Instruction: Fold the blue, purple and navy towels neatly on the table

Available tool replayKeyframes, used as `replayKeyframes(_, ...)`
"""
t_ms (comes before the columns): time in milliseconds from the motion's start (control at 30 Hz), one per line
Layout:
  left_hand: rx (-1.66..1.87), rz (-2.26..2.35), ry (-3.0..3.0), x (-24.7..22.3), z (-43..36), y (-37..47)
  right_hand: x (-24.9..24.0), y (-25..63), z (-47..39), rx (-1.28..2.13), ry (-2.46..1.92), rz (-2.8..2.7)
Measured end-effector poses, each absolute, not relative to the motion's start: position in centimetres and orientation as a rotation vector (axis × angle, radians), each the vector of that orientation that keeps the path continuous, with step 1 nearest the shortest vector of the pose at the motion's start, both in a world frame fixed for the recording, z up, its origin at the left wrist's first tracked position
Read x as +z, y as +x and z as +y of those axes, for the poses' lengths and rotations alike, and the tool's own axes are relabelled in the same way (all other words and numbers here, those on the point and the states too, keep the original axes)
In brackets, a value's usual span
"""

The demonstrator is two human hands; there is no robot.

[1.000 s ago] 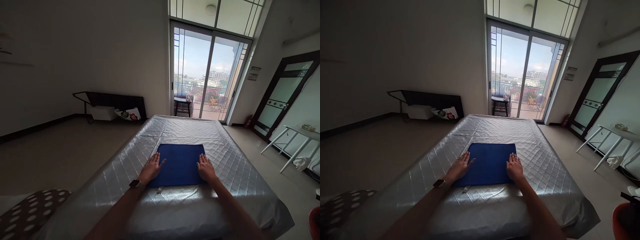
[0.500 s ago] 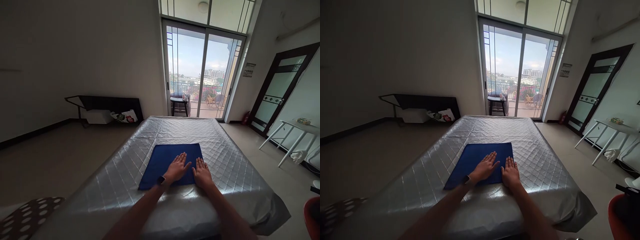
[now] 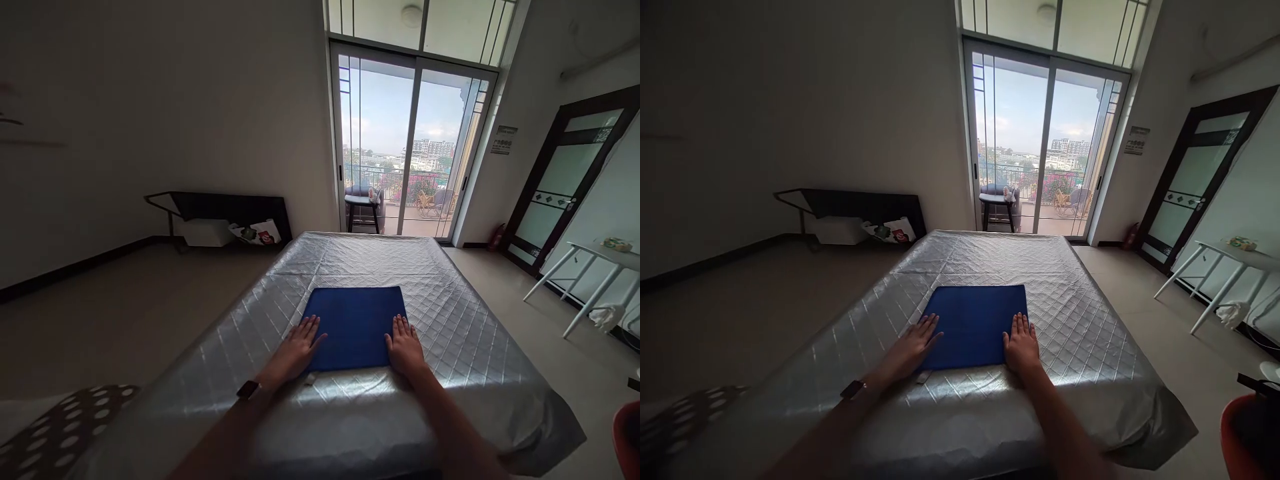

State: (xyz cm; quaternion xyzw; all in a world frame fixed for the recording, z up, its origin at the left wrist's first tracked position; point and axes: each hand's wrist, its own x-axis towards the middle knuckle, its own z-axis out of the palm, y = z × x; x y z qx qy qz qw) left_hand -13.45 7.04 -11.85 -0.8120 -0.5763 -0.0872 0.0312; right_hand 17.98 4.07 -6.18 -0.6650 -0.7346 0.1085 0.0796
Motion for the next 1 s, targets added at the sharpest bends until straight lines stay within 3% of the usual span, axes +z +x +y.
replayKeyframes(233, -0.425, -1.879, -2.424, -11.5, 3.7, -18.4, -3.0, 19.3, 2.6, 0.269, -1.876, -2.234)
replayKeyframes(433, -0.778, -1.928, -2.595, -8.4, 0.6, -17.5, 0.2, 23.3, -0.2, 0.537, -1.702, -2.387)
replayKeyframes(700, -0.762, -2.137, -2.831, -4.4, -1.6, -16.1, -0.5, 24.6, 0.0, 0.642, -1.722, -2.327)
replayKeyframes(1000, -0.987, -2.103, -2.756, -5.2, -1.4, -16.2, -0.3, 24.4, 0.1, 0.461, -1.727, -2.384)
